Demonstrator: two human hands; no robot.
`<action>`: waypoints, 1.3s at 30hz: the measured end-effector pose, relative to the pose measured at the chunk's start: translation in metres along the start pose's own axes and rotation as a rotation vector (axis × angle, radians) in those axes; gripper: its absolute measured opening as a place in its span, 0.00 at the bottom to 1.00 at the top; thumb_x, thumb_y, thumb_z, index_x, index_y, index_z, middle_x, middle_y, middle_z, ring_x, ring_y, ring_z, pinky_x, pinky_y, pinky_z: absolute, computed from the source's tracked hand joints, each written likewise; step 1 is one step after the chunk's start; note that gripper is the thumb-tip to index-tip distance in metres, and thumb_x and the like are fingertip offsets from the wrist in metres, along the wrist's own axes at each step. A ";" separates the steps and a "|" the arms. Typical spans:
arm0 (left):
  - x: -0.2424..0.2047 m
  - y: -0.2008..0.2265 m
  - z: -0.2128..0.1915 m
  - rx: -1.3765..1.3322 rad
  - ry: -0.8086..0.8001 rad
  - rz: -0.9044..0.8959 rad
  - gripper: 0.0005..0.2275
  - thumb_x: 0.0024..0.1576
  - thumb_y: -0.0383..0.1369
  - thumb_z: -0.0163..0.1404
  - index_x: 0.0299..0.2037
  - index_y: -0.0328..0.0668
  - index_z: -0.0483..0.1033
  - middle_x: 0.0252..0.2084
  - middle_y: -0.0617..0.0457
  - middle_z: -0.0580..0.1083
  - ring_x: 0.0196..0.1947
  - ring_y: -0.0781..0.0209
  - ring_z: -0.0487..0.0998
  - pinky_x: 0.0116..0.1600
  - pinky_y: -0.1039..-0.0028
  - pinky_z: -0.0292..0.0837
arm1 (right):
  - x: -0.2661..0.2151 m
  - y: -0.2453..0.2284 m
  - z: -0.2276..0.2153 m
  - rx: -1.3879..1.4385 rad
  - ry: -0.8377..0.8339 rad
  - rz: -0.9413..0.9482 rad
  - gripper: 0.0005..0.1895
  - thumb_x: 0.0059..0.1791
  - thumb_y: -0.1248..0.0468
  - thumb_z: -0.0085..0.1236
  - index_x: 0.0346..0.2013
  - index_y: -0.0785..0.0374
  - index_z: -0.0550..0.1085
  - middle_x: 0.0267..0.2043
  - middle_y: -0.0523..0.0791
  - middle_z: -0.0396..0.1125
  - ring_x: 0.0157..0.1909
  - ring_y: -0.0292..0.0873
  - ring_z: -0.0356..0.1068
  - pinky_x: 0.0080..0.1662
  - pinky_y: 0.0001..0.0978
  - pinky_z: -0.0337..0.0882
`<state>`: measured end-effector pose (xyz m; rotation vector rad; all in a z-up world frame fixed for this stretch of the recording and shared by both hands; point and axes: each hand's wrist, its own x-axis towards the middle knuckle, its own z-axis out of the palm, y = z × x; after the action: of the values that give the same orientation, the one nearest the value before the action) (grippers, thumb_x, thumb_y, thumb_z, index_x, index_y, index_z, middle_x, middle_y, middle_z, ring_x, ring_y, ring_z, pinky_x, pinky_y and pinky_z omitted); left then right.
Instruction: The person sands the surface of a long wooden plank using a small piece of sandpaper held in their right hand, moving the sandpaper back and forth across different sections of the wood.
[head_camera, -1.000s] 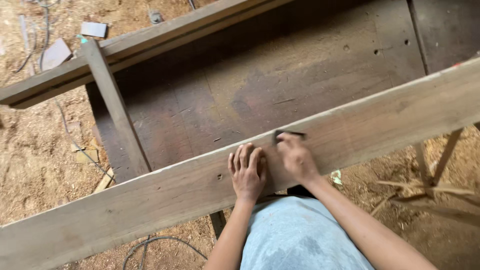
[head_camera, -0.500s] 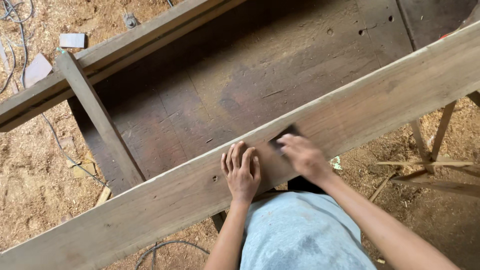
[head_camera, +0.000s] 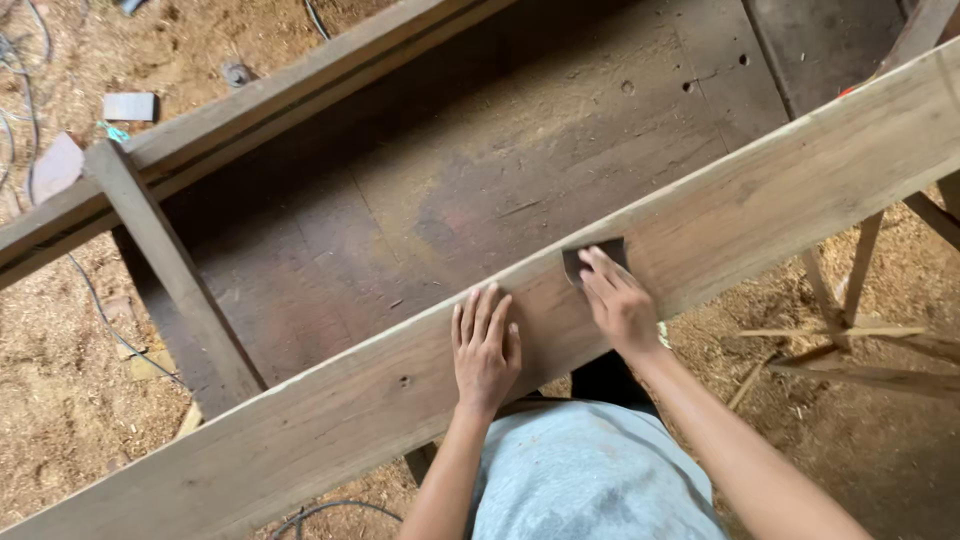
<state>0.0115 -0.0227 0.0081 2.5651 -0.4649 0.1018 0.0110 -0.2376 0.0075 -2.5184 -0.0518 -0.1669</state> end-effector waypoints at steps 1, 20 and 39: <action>0.003 0.005 0.003 -0.028 -0.007 -0.002 0.19 0.61 0.34 0.47 0.63 0.45 0.69 0.71 0.50 0.62 0.74 0.51 0.56 0.78 0.57 0.45 | -0.003 0.002 -0.004 0.045 0.040 -0.018 0.09 0.57 0.68 0.47 0.45 0.69 0.75 0.62 0.54 0.68 0.62 0.52 0.69 0.55 0.38 0.76; 0.025 0.069 0.061 0.074 -0.035 -0.134 0.21 0.63 0.41 0.46 0.66 0.50 0.64 0.69 0.47 0.59 0.74 0.50 0.51 0.78 0.54 0.39 | 0.032 0.093 -0.074 0.064 0.018 0.069 0.14 0.56 0.68 0.44 0.29 0.69 0.74 0.49 0.54 0.72 0.43 0.51 0.73 0.35 0.39 0.75; 0.051 0.104 0.057 0.127 -0.064 -0.062 0.23 0.62 0.39 0.46 0.69 0.51 0.65 0.73 0.49 0.59 0.74 0.51 0.56 0.76 0.56 0.47 | 0.060 0.096 -0.100 0.221 0.021 -0.336 0.10 0.53 0.69 0.45 0.35 0.68 0.76 0.50 0.49 0.74 0.40 0.43 0.74 0.49 0.43 0.74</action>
<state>0.0228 -0.1508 0.0179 2.7116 -0.4147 0.0278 0.0669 -0.3742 0.0411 -2.2710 -0.4615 -0.3057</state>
